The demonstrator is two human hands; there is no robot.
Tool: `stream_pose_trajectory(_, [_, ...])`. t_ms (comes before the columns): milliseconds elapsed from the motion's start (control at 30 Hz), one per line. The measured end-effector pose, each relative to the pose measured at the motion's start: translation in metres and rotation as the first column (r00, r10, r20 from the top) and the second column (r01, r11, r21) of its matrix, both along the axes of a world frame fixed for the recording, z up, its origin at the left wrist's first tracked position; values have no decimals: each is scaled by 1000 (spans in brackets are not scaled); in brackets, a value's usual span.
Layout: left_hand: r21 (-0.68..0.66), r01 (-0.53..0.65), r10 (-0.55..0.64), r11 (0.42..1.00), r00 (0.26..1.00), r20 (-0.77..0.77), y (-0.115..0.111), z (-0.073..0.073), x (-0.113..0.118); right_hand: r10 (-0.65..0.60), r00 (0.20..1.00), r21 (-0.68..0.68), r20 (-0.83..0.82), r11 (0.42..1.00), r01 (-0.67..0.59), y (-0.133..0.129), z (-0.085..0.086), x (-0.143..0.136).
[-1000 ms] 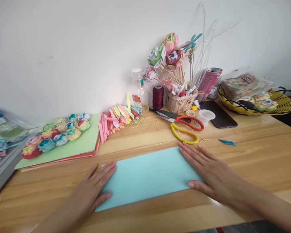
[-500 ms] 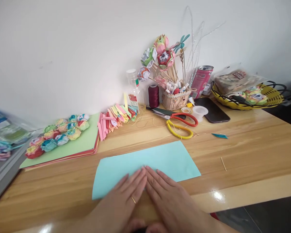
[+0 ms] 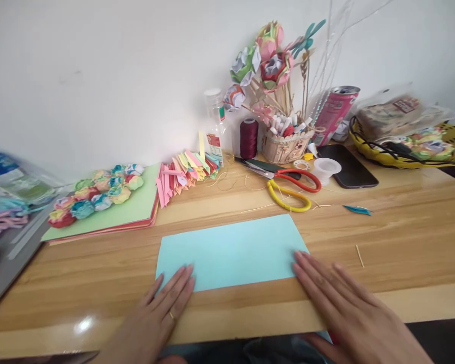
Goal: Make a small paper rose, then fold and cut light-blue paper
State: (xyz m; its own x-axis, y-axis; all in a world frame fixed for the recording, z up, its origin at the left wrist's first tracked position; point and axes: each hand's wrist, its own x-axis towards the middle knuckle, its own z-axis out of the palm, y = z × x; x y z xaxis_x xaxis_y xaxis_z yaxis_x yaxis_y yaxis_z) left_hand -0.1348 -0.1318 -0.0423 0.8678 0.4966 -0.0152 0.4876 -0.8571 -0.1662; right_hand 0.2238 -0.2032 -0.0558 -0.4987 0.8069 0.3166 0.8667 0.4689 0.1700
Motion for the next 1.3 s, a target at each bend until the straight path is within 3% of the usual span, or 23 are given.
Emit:
stream_pose_trajectory(200, [93, -188, 182, 978, 981, 63, -20, 9, -42, -70, 997, 45, -40, 996, 72, -10, -10, 13])
stream_pose_trajectory(333, [132, -337, 320, 932, 938, 136, -28, 15, -40, -105, 993, 90, -54, 990, 110, -10, -8, 3])
stream_pose_trajectory(433, [165, -452, 395, 877, 872, 288, -31, 14, 2, -97, 993, 122, -62, 987, 104, -7, 0, -16])
stream_pose_trajectory(533, [130, -224, 157, 966, 907, 391, -37, 1, 70, 26, 998, 111, -60, 994, -19, -1, 3, -43])
stream_pose_trajectory(600, [132, -121, 45, 984, 881, 471, -42, -14, 112, 96, 993, 114, -71, 990, -87, 4, -1, -57])
stream_pose_trajectory(667, [172, -171, 52, 970, 838, 544, -45, -27, 139, 108, 992, 156, -71, 983, -96, 8, -6, -64])
stream_pose_trajectory(733, [209, -219, 49, 953, 792, 608, -46, -36, 151, 94, 993, 173, -65, 982, -82, 11, -9, -63])
stream_pose_trajectory(933, [251, -271, 28, 929, 729, 684, -40, -36, 146, 128, 990, 191, -64, 975, -114, 14, -2, -54])
stream_pose_trajectory(1067, [270, -235, 24, 934, 793, 609, -39, -30, 137, 120, 987, 160, -107, 982, -102, 15, -3, -53])
stream_pose_trajectory(1200, [225, -274, 102, 935, 815, 570, -38, -20, 117, 111, 989, 113, -93, 989, -100, 11, -6, -44])
stream_pose_trajectory(1300, [245, -400, 210, 883, 804, 556, -35, -17, 90, 75, 995, 93, -71, 993, -68, 7, -7, -31])
